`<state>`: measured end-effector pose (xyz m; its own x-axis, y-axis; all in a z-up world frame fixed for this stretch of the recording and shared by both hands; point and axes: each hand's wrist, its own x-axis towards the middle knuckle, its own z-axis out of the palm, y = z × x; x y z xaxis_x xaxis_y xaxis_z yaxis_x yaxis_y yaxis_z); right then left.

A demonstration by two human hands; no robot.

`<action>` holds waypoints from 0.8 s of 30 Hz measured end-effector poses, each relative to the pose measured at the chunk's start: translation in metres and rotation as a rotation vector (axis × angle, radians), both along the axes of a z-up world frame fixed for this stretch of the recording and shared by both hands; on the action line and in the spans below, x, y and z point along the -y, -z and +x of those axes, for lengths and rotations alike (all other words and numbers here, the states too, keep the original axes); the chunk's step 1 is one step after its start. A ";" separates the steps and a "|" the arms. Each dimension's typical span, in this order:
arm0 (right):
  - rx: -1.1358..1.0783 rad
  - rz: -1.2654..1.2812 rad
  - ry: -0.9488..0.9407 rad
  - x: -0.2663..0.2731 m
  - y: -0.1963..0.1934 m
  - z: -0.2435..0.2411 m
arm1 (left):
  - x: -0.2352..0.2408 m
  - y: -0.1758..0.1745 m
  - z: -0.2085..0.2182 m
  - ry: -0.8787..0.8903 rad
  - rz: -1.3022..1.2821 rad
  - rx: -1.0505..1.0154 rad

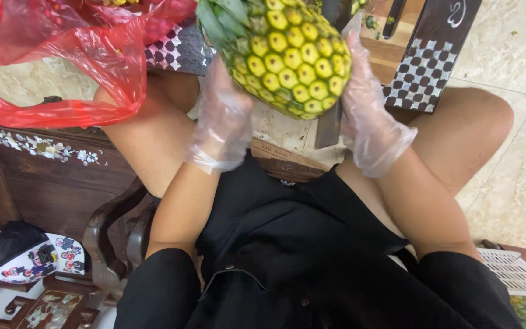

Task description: The person sits on a chair and peels pineapples one at a time with a knife, rotating each fruit to remove the eyes and skin. The removed peels and trimmings are dropped into a red plastic bag beside the cutting board, and finished pineapples are set aside.

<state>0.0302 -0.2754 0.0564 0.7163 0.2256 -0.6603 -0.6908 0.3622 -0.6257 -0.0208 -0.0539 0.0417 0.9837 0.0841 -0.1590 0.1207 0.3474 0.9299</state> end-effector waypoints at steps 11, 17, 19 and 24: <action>0.027 0.131 -0.155 0.004 0.009 0.005 | -0.009 0.001 -0.007 0.191 0.792 0.447; 0.070 0.036 -0.031 -0.008 0.016 0.008 | -0.013 0.038 -0.005 0.010 0.158 0.264; 0.167 -0.002 -0.098 -0.007 0.013 0.007 | -0.017 0.040 -0.005 -0.020 0.135 0.250; 0.120 -0.265 -0.284 -0.014 -0.050 0.006 | -0.037 0.050 -0.001 -0.145 0.373 0.192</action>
<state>0.0361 -0.2616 0.1065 0.7252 0.2594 -0.6378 -0.6568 -0.0172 -0.7539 -0.0221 -0.0174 -0.0087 0.9661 0.2408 0.0932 -0.0922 -0.0156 0.9956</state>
